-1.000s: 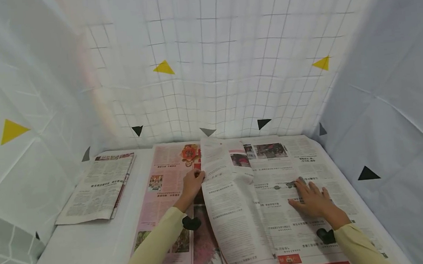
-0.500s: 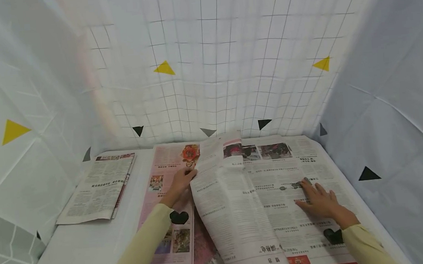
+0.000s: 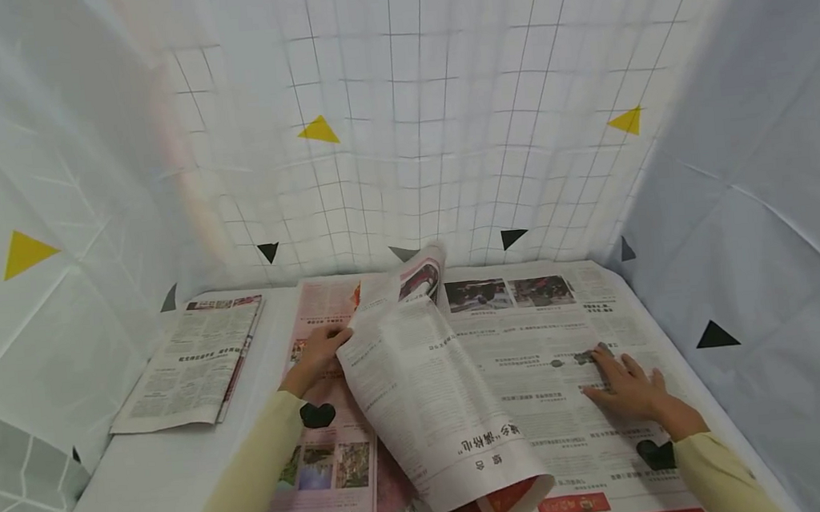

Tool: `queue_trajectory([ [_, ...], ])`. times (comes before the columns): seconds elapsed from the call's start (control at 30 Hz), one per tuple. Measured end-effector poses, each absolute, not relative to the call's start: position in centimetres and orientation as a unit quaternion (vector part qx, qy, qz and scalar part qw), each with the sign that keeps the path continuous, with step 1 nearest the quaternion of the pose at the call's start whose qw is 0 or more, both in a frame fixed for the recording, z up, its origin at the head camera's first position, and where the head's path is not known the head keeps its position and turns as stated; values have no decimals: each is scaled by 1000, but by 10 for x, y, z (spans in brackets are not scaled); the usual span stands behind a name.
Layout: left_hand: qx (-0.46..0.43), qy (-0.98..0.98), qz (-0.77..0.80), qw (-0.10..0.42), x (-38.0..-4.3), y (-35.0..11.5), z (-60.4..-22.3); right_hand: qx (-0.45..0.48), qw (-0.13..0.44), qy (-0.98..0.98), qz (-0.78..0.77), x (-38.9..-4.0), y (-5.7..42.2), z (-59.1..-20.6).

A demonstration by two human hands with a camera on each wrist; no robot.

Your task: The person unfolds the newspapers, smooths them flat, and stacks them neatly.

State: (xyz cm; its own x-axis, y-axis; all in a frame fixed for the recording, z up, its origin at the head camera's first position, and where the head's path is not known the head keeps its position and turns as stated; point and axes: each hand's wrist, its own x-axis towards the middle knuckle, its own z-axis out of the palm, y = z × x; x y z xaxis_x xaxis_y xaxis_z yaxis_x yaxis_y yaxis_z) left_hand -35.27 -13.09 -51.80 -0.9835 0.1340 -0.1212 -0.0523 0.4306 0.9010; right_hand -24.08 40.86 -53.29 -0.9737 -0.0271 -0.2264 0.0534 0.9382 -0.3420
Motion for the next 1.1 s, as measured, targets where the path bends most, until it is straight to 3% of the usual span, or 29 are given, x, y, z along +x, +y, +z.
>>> queue_trajectory([
  [1.1, 0, 866, 489, 101, -340, -211, -531, 44, 135, 972, -189, -242, 477, -546],
])
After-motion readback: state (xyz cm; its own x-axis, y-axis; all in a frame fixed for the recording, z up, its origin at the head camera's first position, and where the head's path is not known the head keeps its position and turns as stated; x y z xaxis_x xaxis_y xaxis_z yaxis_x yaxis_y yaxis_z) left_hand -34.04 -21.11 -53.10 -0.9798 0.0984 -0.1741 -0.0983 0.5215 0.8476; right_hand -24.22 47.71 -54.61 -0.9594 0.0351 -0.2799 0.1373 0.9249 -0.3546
